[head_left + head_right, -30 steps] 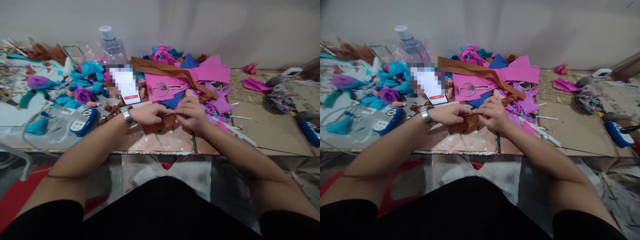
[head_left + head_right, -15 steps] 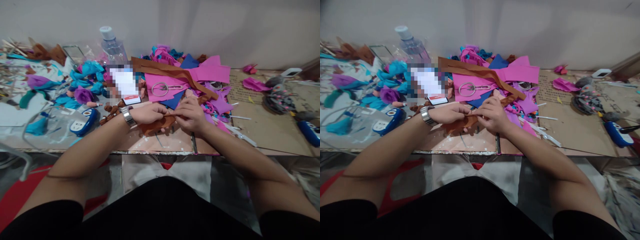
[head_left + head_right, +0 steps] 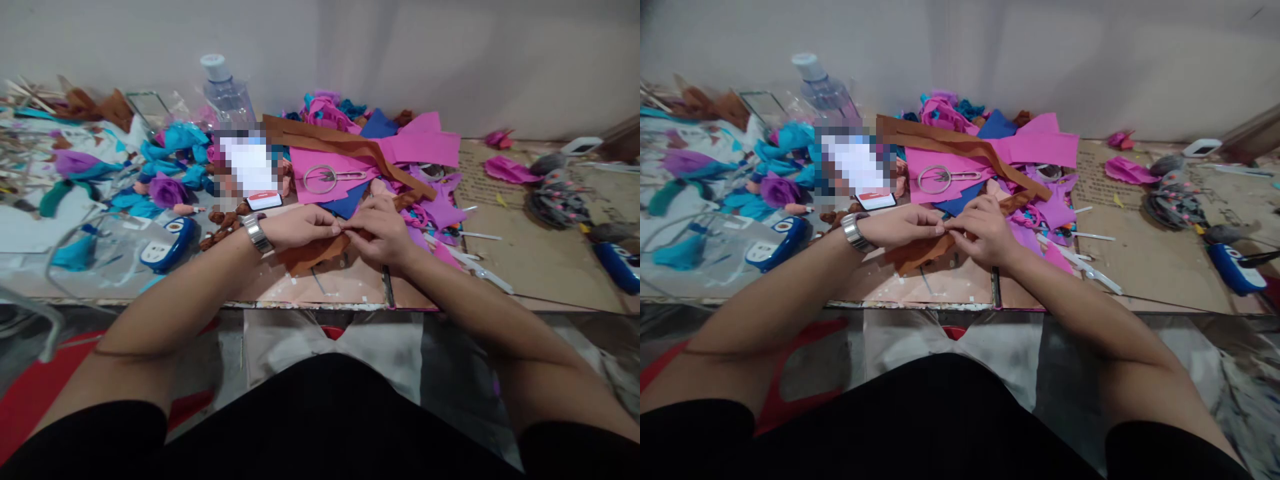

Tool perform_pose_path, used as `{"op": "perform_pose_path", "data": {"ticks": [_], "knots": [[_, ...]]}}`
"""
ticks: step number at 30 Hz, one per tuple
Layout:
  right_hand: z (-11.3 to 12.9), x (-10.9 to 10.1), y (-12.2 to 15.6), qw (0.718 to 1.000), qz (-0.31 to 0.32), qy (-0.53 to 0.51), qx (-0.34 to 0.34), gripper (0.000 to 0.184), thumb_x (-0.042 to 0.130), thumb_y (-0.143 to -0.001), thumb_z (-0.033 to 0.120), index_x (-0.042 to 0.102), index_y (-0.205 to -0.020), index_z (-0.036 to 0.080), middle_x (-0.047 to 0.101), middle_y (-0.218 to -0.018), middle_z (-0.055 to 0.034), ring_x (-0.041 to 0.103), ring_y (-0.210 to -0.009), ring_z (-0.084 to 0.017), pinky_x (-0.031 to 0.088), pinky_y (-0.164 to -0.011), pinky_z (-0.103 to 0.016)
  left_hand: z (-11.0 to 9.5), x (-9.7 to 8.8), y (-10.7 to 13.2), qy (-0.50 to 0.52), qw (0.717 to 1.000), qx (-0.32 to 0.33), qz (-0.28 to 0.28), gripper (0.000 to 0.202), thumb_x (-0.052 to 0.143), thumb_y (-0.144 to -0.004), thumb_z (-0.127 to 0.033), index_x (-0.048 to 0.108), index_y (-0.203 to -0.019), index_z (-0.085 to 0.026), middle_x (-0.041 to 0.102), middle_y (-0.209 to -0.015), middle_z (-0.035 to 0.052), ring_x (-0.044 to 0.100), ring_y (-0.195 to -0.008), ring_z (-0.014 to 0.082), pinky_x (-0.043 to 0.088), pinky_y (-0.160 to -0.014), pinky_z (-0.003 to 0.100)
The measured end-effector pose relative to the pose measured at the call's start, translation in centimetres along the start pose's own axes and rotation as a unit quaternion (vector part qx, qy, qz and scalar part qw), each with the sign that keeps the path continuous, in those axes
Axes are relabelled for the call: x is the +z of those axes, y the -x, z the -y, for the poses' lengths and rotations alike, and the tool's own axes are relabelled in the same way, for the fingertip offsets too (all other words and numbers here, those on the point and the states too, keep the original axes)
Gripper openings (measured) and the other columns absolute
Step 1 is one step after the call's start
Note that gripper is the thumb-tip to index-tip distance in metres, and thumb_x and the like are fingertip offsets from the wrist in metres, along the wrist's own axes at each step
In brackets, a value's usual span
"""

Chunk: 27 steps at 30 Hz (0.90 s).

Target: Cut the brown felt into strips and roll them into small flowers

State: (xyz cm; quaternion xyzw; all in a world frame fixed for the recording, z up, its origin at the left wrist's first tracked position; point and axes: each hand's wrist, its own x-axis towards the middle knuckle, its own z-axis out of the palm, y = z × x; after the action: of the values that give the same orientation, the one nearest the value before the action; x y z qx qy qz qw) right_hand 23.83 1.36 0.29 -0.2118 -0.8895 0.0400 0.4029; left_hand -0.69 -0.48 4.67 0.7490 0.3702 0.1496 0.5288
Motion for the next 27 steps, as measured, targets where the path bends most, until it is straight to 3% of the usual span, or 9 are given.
{"op": "perform_pose_path", "data": {"ticks": [4,8,14,27], "knots": [[0.13,0.00,-0.07,1.000,-0.013,0.007,-0.010,0.010,0.071,-0.097,0.030,0.080,-0.100,0.026,0.079,-0.085,-0.0034,0.068,-0.090,-0.025,0.047,-0.094,-0.048,0.09,-0.06,-0.09,-0.009,1.000,-0.005,-0.011,0.045,0.064,-0.095,-0.058,0.067,-0.082,-0.015,0.052,-0.068,-0.0013,0.039,-0.058,0.0092,0.030,-0.055,0.023],[0.09,0.07,0.04,1.000,0.000,0.009,-0.001,0.010,0.070,-0.097,0.029,0.079,-0.100,0.027,0.080,-0.086,-0.0022,0.068,-0.092,-0.025,0.046,-0.094,-0.049,0.28,0.16,-0.33,-0.030,0.998,0.026,-0.039,0.047,0.062,-0.096,-0.058,0.068,-0.080,-0.014,0.063,-0.076,0.0014,0.050,-0.068,0.0120,0.039,-0.064,0.024],[0.09,0.13,0.03,0.999,0.026,0.017,0.026,0.011,0.069,-0.098,0.032,0.079,-0.099,0.027,0.080,-0.088,-0.0030,0.067,-0.095,-0.026,0.044,-0.097,-0.050,0.19,0.29,-0.27,-0.054,0.997,0.034,-0.044,0.045,0.059,-0.097,-0.054,0.072,-0.082,-0.013,0.070,-0.078,0.0020,0.056,-0.071,0.0133,0.044,-0.071,0.025],[0.06,0.20,0.15,0.998,0.029,0.040,0.026,0.010,0.070,-0.098,0.032,0.078,-0.100,0.026,0.080,-0.090,-0.0028,0.067,-0.097,-0.026,0.041,-0.099,-0.050,0.76,0.49,-0.39,-0.071,0.994,0.028,-0.079,0.044,0.060,-0.097,-0.055,0.074,-0.084,-0.015,0.072,-0.079,0.0027,0.060,-0.072,0.0148,0.047,-0.072,0.026]]}}
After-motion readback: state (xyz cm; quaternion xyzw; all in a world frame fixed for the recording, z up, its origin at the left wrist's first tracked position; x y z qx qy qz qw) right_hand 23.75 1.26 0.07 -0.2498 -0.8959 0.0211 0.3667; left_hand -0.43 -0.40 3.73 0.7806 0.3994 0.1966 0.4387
